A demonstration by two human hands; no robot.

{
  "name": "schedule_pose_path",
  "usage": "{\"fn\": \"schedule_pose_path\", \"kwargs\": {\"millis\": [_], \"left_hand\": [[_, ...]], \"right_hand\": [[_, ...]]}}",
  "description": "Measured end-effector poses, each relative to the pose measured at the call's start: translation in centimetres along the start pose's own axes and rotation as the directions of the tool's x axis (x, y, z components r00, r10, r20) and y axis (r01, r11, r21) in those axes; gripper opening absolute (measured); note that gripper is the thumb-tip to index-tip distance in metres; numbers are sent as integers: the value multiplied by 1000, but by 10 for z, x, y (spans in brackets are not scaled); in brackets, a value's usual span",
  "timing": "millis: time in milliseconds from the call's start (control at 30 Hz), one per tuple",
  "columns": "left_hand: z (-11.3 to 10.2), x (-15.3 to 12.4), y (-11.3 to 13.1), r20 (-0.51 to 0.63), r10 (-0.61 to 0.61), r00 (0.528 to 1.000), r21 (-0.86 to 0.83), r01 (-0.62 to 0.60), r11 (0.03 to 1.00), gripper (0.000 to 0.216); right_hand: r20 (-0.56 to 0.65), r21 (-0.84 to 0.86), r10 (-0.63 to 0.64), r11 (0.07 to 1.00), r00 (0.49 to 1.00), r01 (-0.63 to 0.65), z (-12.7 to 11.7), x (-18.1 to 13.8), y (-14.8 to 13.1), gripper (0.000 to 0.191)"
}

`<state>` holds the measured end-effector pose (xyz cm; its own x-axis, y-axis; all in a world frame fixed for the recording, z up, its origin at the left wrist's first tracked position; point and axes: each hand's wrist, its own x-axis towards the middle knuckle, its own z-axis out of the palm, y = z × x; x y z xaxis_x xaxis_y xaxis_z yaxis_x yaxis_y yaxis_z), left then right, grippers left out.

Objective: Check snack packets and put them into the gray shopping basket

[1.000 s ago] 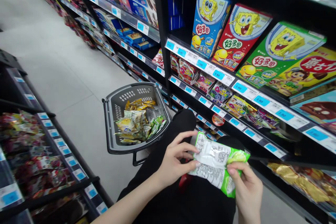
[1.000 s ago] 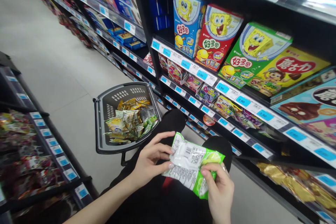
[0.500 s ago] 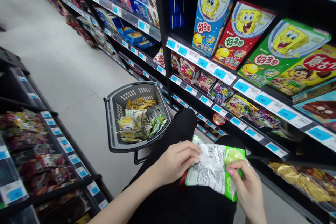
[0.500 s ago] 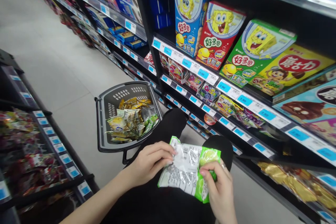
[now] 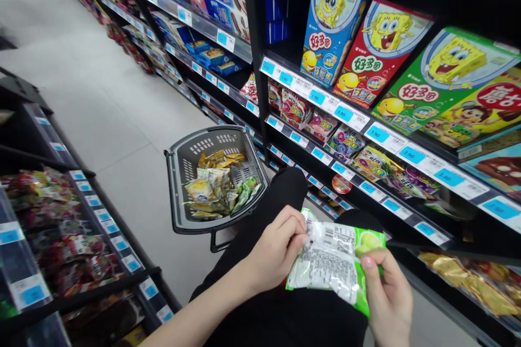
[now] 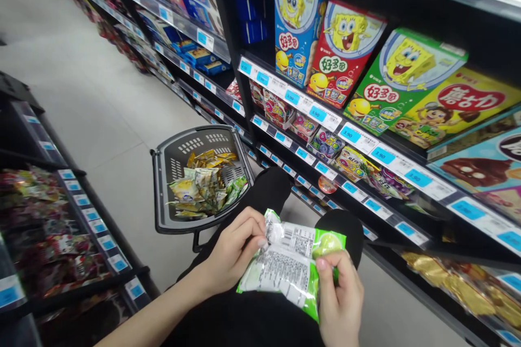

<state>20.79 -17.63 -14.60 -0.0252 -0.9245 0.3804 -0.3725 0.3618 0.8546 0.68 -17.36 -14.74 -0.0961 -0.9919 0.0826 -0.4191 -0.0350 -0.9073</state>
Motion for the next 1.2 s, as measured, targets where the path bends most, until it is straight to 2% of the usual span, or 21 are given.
{"fn": "schedule_pose_path", "kwargs": {"millis": [200,333,400,467,533,567,600,667,767,833,900,1000,1067,1200], "left_hand": [[1,1,1,-17,-224,974,-198,216,956,23],[2,-1,0,38,-379,925,-382,364,850,28],[5,-3,-3,78,-483,872,-524,448,724,30],[10,-5,-7,186,-558,809,-659,524,540,41],[14,-8,-12,368,-526,767,-699,601,387,47],[16,-9,-14,458,-478,750,-685,640,348,44],[16,-9,-15,532,-423,733,-659,673,338,43],[14,-10,-15,609,-346,713,-610,701,371,46],[7,-7,-12,574,-348,741,-561,665,492,42],[2,-4,-10,533,-343,773,-544,624,561,37],[-1,-2,-9,511,-316,800,-548,586,597,37],[-2,-2,-12,496,-287,820,-583,559,589,39],[-2,-3,-14,506,-277,817,-606,566,559,38],[2,-6,-13,590,-282,756,-626,650,431,23]], "right_hand": [[28,-17,14,1000,1000,-13,-7,2,-2,27],[-15,51,68,996,998,-67,-14,0,1,32],[-76,81,10,997,997,-3,-16,-2,4,32],[-138,96,-131,985,982,144,-17,-3,6,31],[-161,98,-262,955,951,280,-19,-2,9,29],[-151,102,-304,942,941,320,-20,-1,10,29],[-132,116,-315,937,940,331,-21,1,11,29],[-76,158,-252,952,965,262,-24,5,12,29],[79,185,-50,982,996,34,-30,13,14,33],[174,193,82,974,981,-116,-32,16,16,37],[215,224,162,952,963,-210,-32,18,17,42],[231,288,181,926,956,-245,-28,17,15,46],[231,325,165,916,959,-236,-25,17,13,45],[219,329,139,922,966,-207,-28,20,14,39]]}}
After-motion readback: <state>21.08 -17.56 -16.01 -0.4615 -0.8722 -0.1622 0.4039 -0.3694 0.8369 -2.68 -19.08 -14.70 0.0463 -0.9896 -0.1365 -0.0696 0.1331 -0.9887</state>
